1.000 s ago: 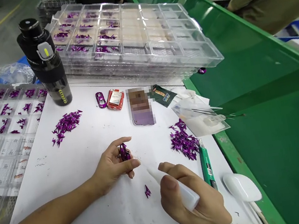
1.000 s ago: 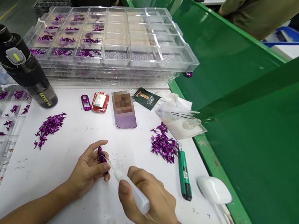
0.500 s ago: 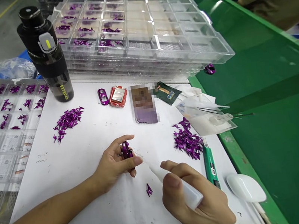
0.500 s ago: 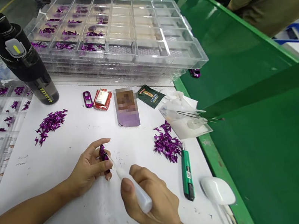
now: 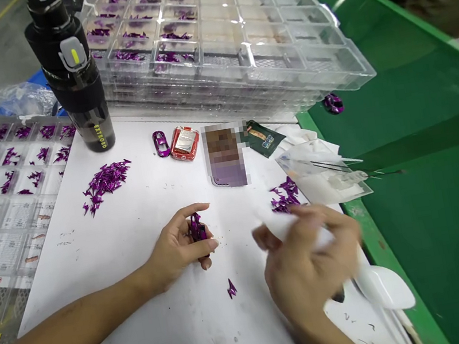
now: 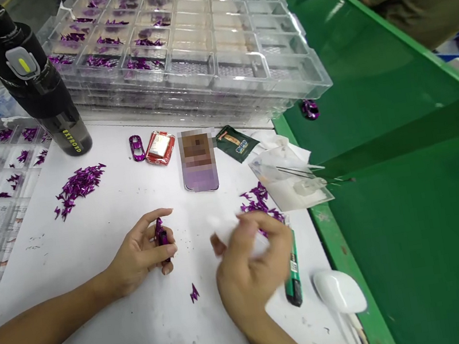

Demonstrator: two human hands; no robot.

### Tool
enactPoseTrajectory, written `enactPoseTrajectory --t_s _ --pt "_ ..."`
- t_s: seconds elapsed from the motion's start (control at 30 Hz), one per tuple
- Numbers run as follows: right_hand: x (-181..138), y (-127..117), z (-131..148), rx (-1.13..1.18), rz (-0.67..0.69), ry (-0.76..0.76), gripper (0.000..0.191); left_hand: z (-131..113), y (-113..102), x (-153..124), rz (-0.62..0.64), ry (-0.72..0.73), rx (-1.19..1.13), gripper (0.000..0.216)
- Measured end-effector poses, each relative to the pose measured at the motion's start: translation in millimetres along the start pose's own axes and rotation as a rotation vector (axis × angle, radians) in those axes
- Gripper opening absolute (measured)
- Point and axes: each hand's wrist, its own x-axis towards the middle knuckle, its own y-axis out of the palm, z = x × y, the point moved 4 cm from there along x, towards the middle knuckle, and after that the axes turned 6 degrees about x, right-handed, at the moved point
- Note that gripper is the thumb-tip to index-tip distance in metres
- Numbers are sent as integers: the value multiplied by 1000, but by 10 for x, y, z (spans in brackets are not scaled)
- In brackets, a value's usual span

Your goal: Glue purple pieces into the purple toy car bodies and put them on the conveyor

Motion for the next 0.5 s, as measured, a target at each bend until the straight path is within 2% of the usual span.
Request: enactPoseTrajectory --t_s 0.07,0.17,0.27,0.37,0.5 --pt "84 135 -60 -88 81 73 23 -13 11 -6 -4 -4 0 58" --pt "133 304 -164 -290 314 85 27 -19 35 -16 3 -16 12 54" --pt "184 238 -230 -431 434 25 37 -12 54 -34 18 -28 47 52" --pt "387 -56 -259 -541 393 -34 39 -5 55 -52 29 -40 89 50" --pt "795 -421 -379 -908 252 -91 37 -13 48 -50 53 -39 128 48"
